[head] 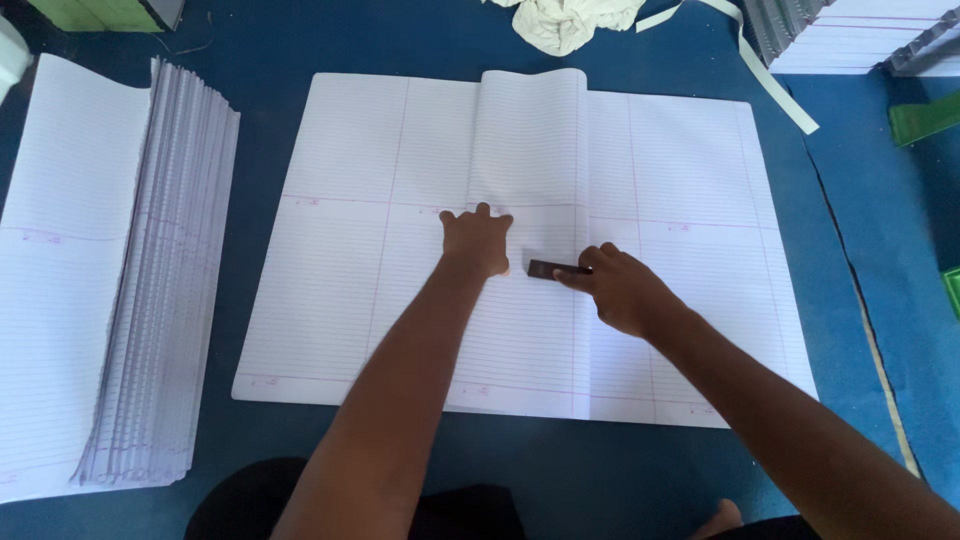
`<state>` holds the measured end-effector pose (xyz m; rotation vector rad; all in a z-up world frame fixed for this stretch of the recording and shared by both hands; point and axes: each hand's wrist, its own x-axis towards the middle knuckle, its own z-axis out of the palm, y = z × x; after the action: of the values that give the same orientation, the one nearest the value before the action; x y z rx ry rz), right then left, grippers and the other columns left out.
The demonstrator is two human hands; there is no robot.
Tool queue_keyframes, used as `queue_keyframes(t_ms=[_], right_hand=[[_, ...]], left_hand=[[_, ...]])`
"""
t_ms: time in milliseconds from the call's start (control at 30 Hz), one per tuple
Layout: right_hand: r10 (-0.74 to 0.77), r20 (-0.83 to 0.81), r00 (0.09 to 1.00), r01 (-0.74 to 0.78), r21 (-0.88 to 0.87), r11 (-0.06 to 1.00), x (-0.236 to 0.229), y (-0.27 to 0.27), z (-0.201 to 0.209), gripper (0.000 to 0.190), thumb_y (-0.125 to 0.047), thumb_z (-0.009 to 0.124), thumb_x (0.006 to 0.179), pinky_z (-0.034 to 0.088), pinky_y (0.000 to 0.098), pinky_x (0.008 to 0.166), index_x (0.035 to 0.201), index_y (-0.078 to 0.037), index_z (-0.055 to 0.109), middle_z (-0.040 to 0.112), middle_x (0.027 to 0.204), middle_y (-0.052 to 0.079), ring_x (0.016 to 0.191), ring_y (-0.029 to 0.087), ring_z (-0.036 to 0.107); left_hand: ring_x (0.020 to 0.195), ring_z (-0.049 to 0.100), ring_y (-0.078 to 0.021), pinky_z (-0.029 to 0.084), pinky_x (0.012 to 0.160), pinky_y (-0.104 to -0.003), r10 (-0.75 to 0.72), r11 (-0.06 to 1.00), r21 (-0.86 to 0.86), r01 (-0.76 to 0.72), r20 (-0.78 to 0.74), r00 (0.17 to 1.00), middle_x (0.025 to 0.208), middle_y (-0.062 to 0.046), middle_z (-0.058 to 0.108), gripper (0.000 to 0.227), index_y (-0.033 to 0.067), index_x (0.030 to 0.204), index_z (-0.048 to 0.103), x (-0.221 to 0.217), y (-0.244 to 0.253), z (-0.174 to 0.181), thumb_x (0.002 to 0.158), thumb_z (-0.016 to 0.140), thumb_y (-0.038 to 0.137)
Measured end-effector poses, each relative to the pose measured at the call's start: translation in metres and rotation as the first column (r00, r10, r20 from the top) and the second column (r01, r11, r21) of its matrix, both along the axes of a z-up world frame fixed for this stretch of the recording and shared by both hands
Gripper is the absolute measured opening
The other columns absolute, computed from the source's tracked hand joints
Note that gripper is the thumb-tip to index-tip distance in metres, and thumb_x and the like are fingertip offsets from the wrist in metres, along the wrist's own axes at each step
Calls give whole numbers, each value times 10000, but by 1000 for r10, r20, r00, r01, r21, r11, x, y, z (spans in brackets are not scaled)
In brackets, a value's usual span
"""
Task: The person folds large lined paper sheets in half and uses a small wooden block to press and crease the fold. They repeat this process for multiple sheets, stacking the finished ones to the side.
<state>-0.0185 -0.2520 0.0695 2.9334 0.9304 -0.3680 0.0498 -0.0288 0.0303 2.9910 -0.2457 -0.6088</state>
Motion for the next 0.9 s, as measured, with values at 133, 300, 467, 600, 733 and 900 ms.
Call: queue_keyframes(t_ms=[133,300,467,600,733,900], right_hand=[[13,16,1000,-12,-77,997,-3,-3,-14,709,72,704,808,548,302,942,1424,-251,570,562,1216,37,1042,212,547],[-21,83,996,23,-15,1000,11,-9,-23,718,67,720,807,553,308,908,1440,-236,569,564,1168,53,996,213,547],[-102,119,988,100,22,995,42,-11,-34,693,95,674,849,560,308,890,1430,-272,586,572,1126,42,969,215,542],[-148,143,979,140,63,988,73,-14,-42,645,91,651,885,563,310,865,1415,-274,609,588,1087,36,954,215,539],[-133,244,961,95,161,982,103,-18,-50,599,79,662,879,572,318,846,1379,-251,656,591,1096,65,946,225,544],[-190,285,940,148,162,976,141,-19,-62,565,45,674,884,577,341,861,1370,-243,671,589,1070,71,949,238,552]], left_hand=[[1189,621,-309,339,1149,-623,-20,998,68,19,14,1000,1357,-91,558,653,236,1359,613,-1,-10,6,769,878,322],[1175,628,-305,322,1159,-629,-19,997,77,18,20,1000,1331,-89,564,610,218,1333,623,2,-12,3,777,866,277],[1150,637,-300,318,1160,-626,-39,996,76,38,11,999,1315,-100,566,568,199,1332,622,4,-11,0,803,829,237],[1137,633,-300,331,1146,-628,-47,997,60,44,46,998,1296,-107,579,494,188,1310,640,3,-11,-4,837,780,198],[1150,611,-313,333,1130,-633,-56,997,59,52,59,997,1295,-113,572,492,182,1302,638,4,-11,-5,832,780,203],[1139,617,-303,353,1128,-621,-44,999,28,43,46,998,1276,-113,586,467,178,1305,644,4,-9,-2,851,748,175]])
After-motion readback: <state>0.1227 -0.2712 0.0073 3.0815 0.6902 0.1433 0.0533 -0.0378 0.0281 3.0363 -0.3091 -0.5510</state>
